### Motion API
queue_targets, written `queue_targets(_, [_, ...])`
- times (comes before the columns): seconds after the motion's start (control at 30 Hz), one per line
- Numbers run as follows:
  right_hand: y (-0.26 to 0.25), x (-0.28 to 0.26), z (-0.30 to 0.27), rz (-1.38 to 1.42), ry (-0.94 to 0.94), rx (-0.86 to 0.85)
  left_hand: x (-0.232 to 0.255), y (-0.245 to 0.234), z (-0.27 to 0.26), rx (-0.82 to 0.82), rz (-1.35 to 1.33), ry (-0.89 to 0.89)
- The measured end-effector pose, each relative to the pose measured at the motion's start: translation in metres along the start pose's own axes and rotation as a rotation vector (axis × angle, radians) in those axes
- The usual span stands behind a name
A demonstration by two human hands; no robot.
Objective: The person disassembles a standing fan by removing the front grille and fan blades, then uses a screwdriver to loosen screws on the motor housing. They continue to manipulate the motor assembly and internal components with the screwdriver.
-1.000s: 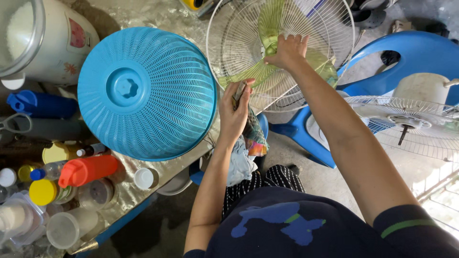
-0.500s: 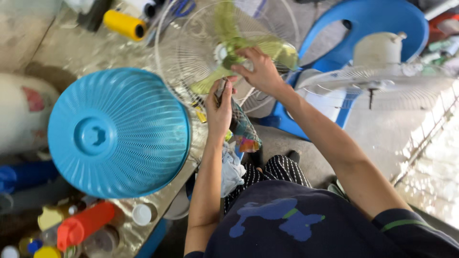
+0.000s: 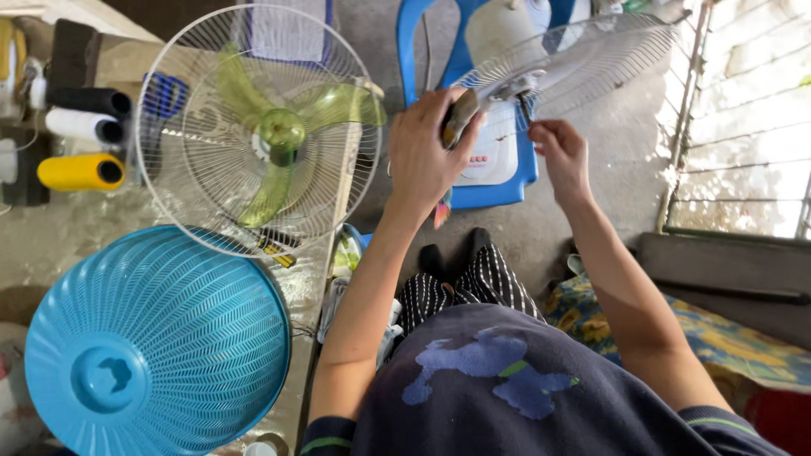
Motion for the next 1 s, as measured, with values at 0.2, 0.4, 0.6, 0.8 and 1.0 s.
queue_targets(0.2, [-0.043, 0.061, 0.055, -0.049, 0.298, 0.088, 0.042, 0.048, 0.025, 0.041, 0.307, 0.181])
queue_targets(0.4, [-0.018, 0.092, 0.087, 0.002, 0.514, 0.002, 0.039, 0.091, 0.041, -0.052, 0.472, 0.199])
queue_targets(0.6, [0.003, 0.09, 0.105, -0.028, 0.616, -0.081, 0.022, 0.118, 0.041, -0.151, 0.532, 0.176])
queue_targets(0.8, [0.012, 0.077, 0.112, -0.1, 0.656, -0.13, 0.016, 0.122, 0.039, -0.129, 0.488, 0.168])
queue_targets(1.0, [0.013, 0.088, 0.121, -0.128, 0.687, -0.225, 0.02, 0.123, 0.037, -0.094, 0.544, 0.21])
Point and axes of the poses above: each hand's wrist, its own z-axis towards the middle knuckle, its own y-axis out of the palm, x = y × z, the point moved 10 cm from there along z, towards the middle knuckle, and after that the axes turned 9 degrees about z, right-handed, at the moved point
